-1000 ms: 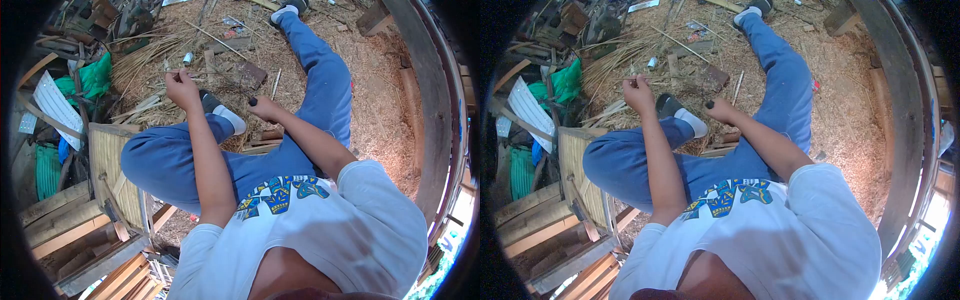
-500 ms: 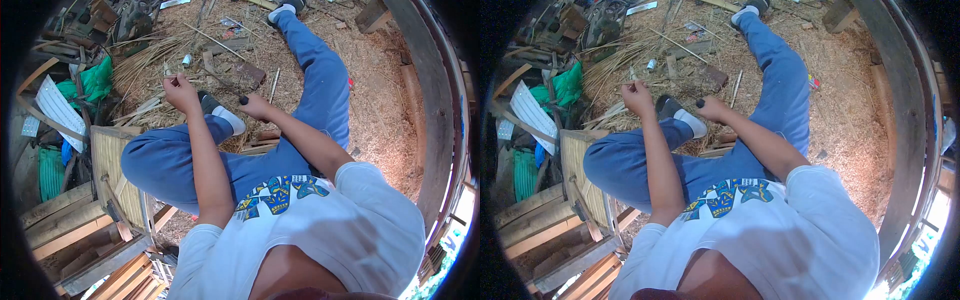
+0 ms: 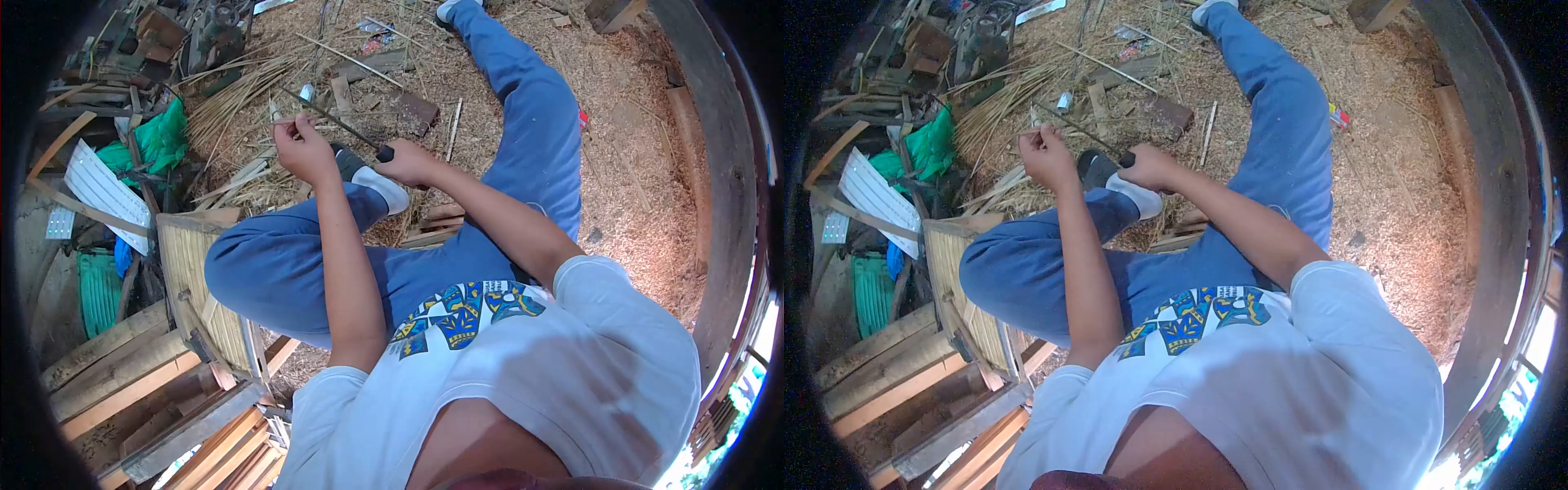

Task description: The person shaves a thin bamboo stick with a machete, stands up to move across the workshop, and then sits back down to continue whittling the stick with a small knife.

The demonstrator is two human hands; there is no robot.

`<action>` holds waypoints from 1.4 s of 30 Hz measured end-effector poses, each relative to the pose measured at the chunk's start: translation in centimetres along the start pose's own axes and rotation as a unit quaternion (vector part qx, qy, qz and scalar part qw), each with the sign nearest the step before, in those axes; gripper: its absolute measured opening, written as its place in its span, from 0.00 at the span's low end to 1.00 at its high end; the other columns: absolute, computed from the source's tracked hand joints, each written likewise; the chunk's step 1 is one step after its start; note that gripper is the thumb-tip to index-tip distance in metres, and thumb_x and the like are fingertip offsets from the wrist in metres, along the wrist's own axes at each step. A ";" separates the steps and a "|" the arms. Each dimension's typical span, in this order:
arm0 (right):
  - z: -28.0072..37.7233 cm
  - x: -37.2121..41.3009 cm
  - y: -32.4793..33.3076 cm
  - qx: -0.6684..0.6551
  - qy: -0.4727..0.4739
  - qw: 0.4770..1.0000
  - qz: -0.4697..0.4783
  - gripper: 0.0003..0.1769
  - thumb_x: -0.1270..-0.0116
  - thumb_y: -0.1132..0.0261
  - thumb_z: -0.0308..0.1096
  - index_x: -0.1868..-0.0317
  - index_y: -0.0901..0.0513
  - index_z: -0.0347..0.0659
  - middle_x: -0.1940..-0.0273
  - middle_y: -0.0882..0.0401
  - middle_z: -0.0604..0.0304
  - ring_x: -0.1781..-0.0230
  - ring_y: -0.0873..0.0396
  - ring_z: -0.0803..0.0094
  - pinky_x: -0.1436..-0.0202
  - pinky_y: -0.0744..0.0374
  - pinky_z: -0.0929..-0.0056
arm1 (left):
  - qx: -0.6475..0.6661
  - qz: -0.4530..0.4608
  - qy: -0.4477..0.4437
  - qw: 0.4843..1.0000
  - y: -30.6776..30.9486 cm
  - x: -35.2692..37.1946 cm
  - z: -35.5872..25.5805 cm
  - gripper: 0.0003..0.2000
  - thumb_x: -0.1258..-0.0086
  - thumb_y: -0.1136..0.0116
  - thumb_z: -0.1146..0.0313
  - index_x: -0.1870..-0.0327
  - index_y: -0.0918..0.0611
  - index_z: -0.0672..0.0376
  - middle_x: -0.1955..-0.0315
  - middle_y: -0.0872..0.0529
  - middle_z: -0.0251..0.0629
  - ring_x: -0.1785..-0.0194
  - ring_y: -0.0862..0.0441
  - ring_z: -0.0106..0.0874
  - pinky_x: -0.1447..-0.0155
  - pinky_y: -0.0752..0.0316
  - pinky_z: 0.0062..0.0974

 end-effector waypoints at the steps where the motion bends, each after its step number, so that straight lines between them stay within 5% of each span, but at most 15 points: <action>1: -1.1 -0.1 -0.4 -0.022 -0.022 0.999 -0.015 0.21 0.42 0.29 0.48 0.70 0.15 0.33 0.75 0.16 0.50 0.76 0.19 0.60 0.67 0.20 0.59 | -0.015 0.006 -0.010 1.000 -0.1 0.2 -0.5 0.07 0.23 0.39 0.71 0.60 0.18 0.65 0.69 0.12 0.39 0.67 0.10 0.30 0.63 0.17 0.28; 4: -5.3 -1.3 -1.6 -0.085 -0.119 0.989 -0.029 0.18 0.42 0.29 0.44 0.75 0.18 0.34 0.80 0.20 0.53 0.84 0.24 0.66 0.78 0.25 0.60 | -0.001 0.026 0.025 0.999 0.3 0.8 -1.0 0.07 0.22 0.39 0.71 0.58 0.21 0.66 0.64 0.12 0.43 0.63 0.11 0.29 0.60 0.14 0.26; 8: -5.0 -0.4 -0.8 -0.141 -0.183 0.973 0.004 0.16 0.41 0.29 0.41 0.75 0.19 0.35 0.81 0.22 0.54 0.87 0.26 0.65 0.81 0.26 0.61 | 0.031 0.034 0.049 0.998 0.2 0.0 -0.1 0.07 0.22 0.39 0.72 0.58 0.22 0.66 0.59 0.12 0.44 0.60 0.12 0.30 0.58 0.11 0.26; 12: -3.9 -1.4 -0.8 -0.002 0.035 0.997 -0.064 0.23 0.43 0.27 0.49 0.72 0.16 0.32 0.77 0.17 0.47 0.80 0.19 0.61 0.72 0.22 0.57 | 0.029 0.049 0.016 0.998 -0.6 0.0 -0.3 0.06 0.22 0.39 0.72 0.58 0.21 0.66 0.61 0.13 0.43 0.61 0.12 0.30 0.57 0.11 0.25; 15: -7.7 -0.8 -0.9 -0.095 -0.151 0.984 -0.029 0.16 0.37 0.30 0.38 0.76 0.24 0.39 0.85 0.28 0.57 0.89 0.28 0.67 0.86 0.31 0.63 | -0.053 0.047 0.004 0.997 -0.1 -0.1 -0.3 0.06 0.23 0.39 0.73 0.58 0.21 0.67 0.63 0.13 0.43 0.62 0.12 0.30 0.58 0.11 0.26; 19: -7.8 -1.6 -0.2 -0.095 -0.144 0.985 -0.015 0.16 0.38 0.30 0.38 0.76 0.24 0.37 0.86 0.29 0.59 0.88 0.27 0.67 0.84 0.29 0.61 | -0.033 0.032 0.007 0.999 -0.1 -0.7 0.5 0.07 0.24 0.38 0.72 0.58 0.20 0.68 0.64 0.12 0.43 0.63 0.11 0.30 0.58 0.12 0.27; 23: -4.3 -0.2 -0.2 -0.055 -0.027 0.997 -0.047 0.19 0.38 0.30 0.40 0.77 0.25 0.36 0.84 0.25 0.56 0.87 0.25 0.67 0.84 0.28 0.61 | -0.031 0.011 -0.023 0.999 -0.5 -0.1 -0.4 0.08 0.24 0.37 0.69 0.62 0.19 0.65 0.68 0.11 0.42 0.66 0.11 0.34 0.61 0.17 0.32; 28: -10.2 -0.7 -0.2 -0.106 -0.196 0.975 -0.025 0.19 0.36 0.32 0.41 0.77 0.24 0.36 0.84 0.26 0.56 0.87 0.25 0.66 0.84 0.28 0.61 | 0.002 -0.022 0.015 1.000 0.8 -0.2 -0.8 0.08 0.25 0.36 0.68 0.64 0.20 0.63 0.71 0.11 0.42 0.69 0.11 0.36 0.63 0.20 0.35; 31: -8.4 -0.8 -0.5 -0.052 -0.132 0.989 -0.029 0.19 0.36 0.32 0.41 0.78 0.25 0.36 0.84 0.27 0.57 0.87 0.25 0.66 0.84 0.28 0.59 | -0.047 -0.010 0.006 0.999 0.5 -0.5 -0.1 0.08 0.25 0.36 0.69 0.62 0.20 0.64 0.70 0.11 0.43 0.68 0.11 0.34 0.62 0.19 0.34; 32: -7.4 -1.2 -0.5 0.041 0.021 0.996 -0.072 0.21 0.36 0.31 0.43 0.78 0.23 0.36 0.83 0.25 0.56 0.85 0.23 0.65 0.82 0.26 0.59 | -0.062 -0.003 0.002 0.998 0.4 -0.7 0.2 0.08 0.25 0.36 0.69 0.60 0.20 0.65 0.68 0.11 0.43 0.67 0.10 0.33 0.61 0.17 0.33; 35: -9.9 -0.4 -0.7 0.044 -0.133 0.988 -0.059 0.24 0.43 0.30 0.49 0.66 0.13 0.30 0.69 0.13 0.38 0.66 0.12 0.44 0.58 0.16 0.53 | -0.062 0.002 0.017 0.998 0.8 -0.4 0.1 0.08 0.25 0.36 0.70 0.61 0.20 0.65 0.67 0.11 0.44 0.65 0.10 0.33 0.60 0.16 0.32; 39: -15.9 -0.7 0.0 0.074 -0.252 0.962 -0.079 0.22 0.41 0.33 0.47 0.67 0.13 0.32 0.70 0.13 0.41 0.66 0.11 0.47 0.61 0.15 0.54 | -0.044 -0.007 -0.032 0.998 0.5 -0.8 0.5 0.08 0.26 0.36 0.68 0.62 0.19 0.63 0.69 0.10 0.43 0.66 0.11 0.38 0.61 0.19 0.36; 40: -15.1 -0.3 -0.2 0.017 -0.264 0.963 -0.049 0.23 0.41 0.32 0.49 0.70 0.14 0.32 0.74 0.15 0.44 0.73 0.13 0.53 0.66 0.16 0.55 | -0.062 -0.006 -0.062 0.996 0.4 -0.8 0.5 0.07 0.27 0.36 0.68 0.61 0.18 0.63 0.70 0.10 0.43 0.67 0.11 0.41 0.61 0.21 0.38; 42: -11.6 0.5 -0.1 -0.002 -0.174 0.984 -0.042 0.24 0.41 0.31 0.50 0.73 0.15 0.32 0.77 0.17 0.45 0.77 0.15 0.57 0.68 0.18 0.56 | -0.088 -0.005 -0.055 0.995 0.0 -0.9 0.9 0.08 0.27 0.35 0.68 0.61 0.18 0.63 0.70 0.10 0.43 0.67 0.11 0.41 0.60 0.21 0.38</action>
Point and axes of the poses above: each hand's wrist, its own x-axis away from the middle knuckle, its own y-axis out of the back of the hand, z = x × y, the point moved 6 cm from there along -x, towards the middle knuckle
